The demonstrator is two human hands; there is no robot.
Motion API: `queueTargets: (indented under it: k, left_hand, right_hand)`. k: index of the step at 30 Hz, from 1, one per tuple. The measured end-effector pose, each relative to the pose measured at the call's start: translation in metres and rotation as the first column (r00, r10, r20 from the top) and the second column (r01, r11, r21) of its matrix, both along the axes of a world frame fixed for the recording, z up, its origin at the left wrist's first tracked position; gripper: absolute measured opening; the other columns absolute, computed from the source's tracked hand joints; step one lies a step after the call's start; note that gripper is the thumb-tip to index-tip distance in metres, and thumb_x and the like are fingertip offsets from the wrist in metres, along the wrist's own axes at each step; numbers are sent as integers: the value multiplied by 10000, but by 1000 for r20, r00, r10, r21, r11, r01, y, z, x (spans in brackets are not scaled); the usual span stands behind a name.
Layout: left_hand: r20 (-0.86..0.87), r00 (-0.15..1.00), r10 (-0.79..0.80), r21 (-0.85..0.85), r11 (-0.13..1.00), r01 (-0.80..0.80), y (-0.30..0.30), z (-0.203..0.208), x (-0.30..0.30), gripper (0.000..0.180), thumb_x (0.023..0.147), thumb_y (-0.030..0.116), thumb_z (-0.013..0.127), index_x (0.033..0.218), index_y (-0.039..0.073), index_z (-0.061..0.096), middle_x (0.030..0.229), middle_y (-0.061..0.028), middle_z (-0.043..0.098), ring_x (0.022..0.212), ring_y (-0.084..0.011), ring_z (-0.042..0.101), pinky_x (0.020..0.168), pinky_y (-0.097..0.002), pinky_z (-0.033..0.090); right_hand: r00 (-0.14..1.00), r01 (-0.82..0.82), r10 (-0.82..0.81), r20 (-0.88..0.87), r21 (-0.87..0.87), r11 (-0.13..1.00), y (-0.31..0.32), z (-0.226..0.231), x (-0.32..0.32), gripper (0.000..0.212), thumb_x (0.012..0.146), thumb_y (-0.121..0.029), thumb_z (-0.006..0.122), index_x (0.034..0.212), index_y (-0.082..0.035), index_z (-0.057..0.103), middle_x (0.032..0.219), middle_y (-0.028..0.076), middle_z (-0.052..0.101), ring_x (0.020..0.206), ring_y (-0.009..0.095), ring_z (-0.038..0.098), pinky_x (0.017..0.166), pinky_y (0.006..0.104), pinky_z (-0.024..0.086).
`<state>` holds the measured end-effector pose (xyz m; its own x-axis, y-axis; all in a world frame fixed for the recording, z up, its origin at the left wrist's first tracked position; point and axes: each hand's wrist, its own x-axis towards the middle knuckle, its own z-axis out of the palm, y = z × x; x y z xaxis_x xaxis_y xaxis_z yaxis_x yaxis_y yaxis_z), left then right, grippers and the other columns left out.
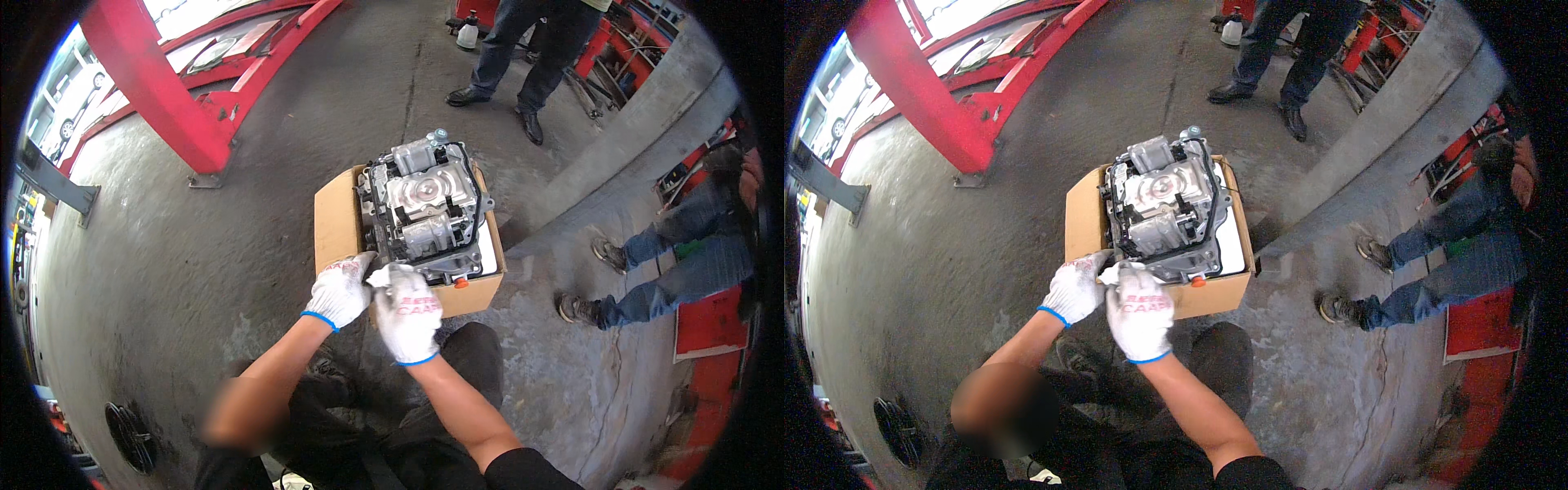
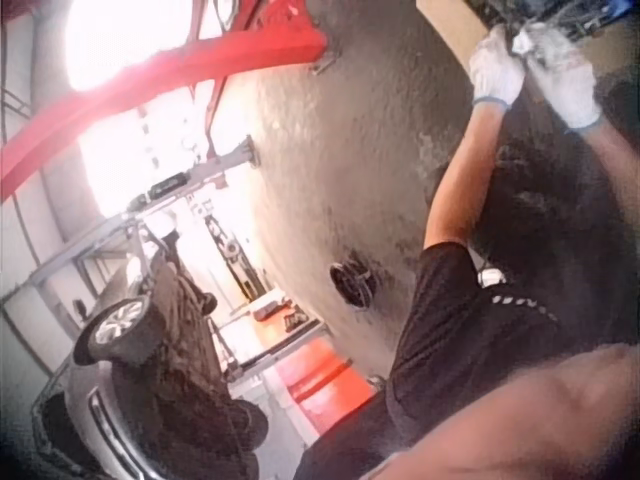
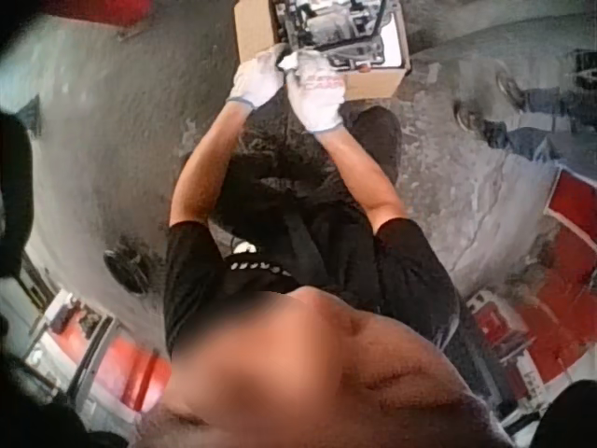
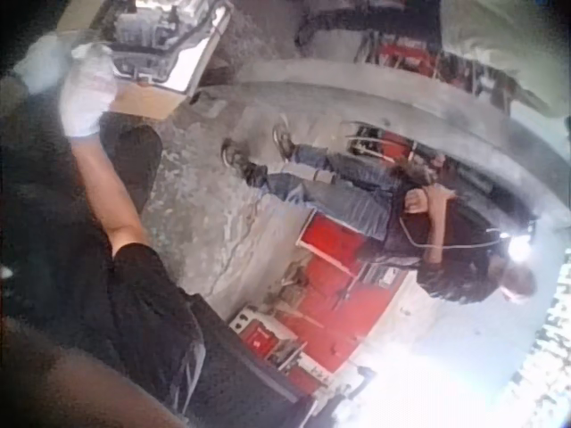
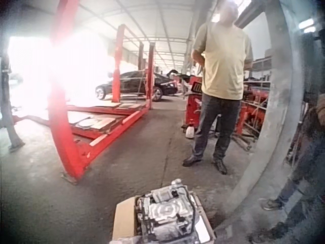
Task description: The person wipes a metallic engine block with a white cloth, repeatedly turning and repositioning the part to clean multiple surfaces. The engine block rests on a cardboard box on the floor of an auto repair shop.
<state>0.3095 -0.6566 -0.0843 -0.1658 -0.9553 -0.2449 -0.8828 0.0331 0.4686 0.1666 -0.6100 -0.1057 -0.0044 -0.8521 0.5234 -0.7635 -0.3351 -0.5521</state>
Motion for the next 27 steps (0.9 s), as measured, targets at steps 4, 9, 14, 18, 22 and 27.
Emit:
queueTargets:
  k: [4,9,14,18,22,27]
  left_hand:
    - [-60,997,-52,-159,986,41,2,-16,7,469,848,218,658,1308,129,629,1155,-190,714,1082,-374,683,928,-460,552]
    - [-62,996,-70,-55,996,67,-1,-3,10,566,825,291,694,1373,178,608,1129,-206,722,1057,-387,694,917,-471,559]
    - [-36,999,-25,102,994,28,-2,15,9,690,770,434,742,1390,165,601,1146,-230,714,1075,-390,693,939,-458,554]
    - [-39,997,-59,70,996,62,-4,9,10,661,782,417,740,1352,105,615,1165,-224,709,1096,-386,684,943,-447,550]
    - [-104,994,-46,67,996,53,-9,5,16,703,763,444,753,1328,48,616,1219,-213,699,1109,-369,684,973,-435,534]
    - [-308,951,15,51,999,1,-6,-31,24,858,716,452,817,1406,12,560,1276,-221,674,1179,-351,659,1034,-428,506]
  right_hand:
    - [999,35,-35,1,41,999,-8,0,6,320,810,-98,752,1108,-28,660,971,165,662,897,357,668,761,453,548]
    - [997,77,-78,6,55,995,-14,1,-2,243,810,-86,753,1022,-42,644,921,153,659,842,349,660,705,440,532]
    - [969,221,-217,122,-24,975,-24,15,-33,154,823,-104,748,937,-62,652,856,140,634,754,332,625,672,429,507]
    - [890,206,-209,406,52,977,-21,33,-59,124,907,-48,678,1001,-10,608,794,106,631,618,211,604,553,345,488]
    - [923,372,-366,118,-33,928,2,25,-75,287,930,-95,653,1186,24,604,893,114,682,749,188,666,670,334,556]
    - [844,369,-392,367,134,920,21,-5,-71,320,948,-112,640,1232,35,617,1012,153,720,888,237,704,815,355,561]
